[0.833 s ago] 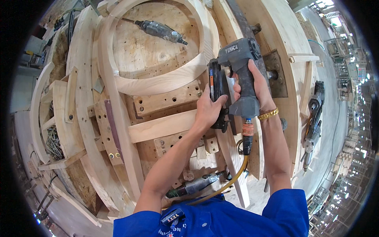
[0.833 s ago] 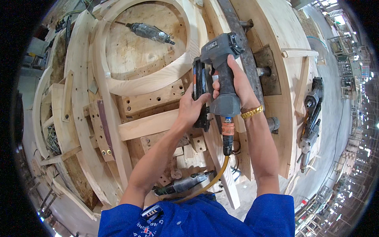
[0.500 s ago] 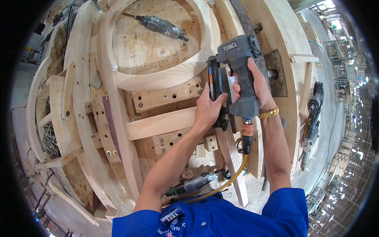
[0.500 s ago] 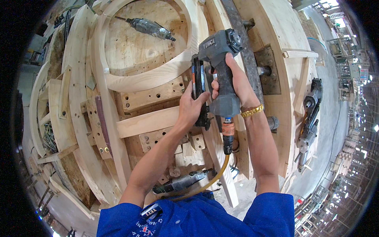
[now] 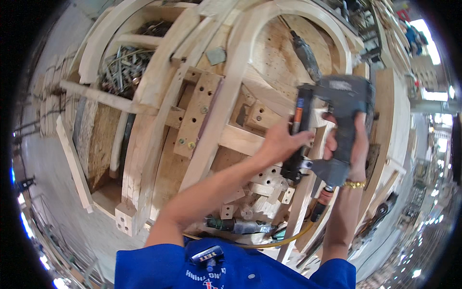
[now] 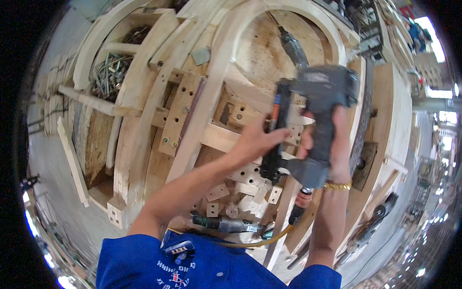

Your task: The person assembles wooden chair frames in a workshop. They apply glue to the ends of curved wooden pieces, fit them into a jig, and secure them using a hammer and a pneumatic nail gun. The person also uses a brush to apply adhesive to specific joints before assembly.

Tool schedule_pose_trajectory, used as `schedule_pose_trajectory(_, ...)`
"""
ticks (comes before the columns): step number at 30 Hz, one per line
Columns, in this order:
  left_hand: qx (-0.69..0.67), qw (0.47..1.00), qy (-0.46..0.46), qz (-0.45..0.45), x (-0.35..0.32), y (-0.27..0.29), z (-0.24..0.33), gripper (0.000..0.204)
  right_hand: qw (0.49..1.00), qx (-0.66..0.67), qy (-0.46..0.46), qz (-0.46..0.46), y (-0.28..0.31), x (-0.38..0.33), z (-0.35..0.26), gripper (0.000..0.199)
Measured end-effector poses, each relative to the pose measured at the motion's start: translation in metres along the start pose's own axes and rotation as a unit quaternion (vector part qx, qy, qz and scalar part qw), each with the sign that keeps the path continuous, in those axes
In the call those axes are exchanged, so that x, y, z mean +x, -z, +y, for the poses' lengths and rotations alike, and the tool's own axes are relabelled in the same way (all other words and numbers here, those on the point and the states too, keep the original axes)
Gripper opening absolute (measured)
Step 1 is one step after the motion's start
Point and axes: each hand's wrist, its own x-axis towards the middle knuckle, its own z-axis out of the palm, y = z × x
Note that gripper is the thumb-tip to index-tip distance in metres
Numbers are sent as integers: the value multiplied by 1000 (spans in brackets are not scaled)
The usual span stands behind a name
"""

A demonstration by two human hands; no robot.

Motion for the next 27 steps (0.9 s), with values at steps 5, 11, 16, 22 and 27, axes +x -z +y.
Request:
schedule_pose_trajectory(5,8,996,-17,92,7,68,-20,53,967,-238,-69,-63,-88,62,-4,58)
schedule_pose_trajectory(11,-129,987,-23,91,20,79,-36,53,935,-342,-81,-51,-124,82,-13,61)
schedule_pose_trajectory(16,-175,979,-21,99,22,80,-36,50,923,-367,-111,-25,-138,89,-15,60)
schedule_pose_trajectory(22,-191,980,19,48,20,86,-29,53,911,-394,-119,-17,-146,90,-16,59)
schedule_pose_trajectory(27,-121,989,-21,84,23,82,-35,55,910,-400,-106,-3,-150,86,-14,59)
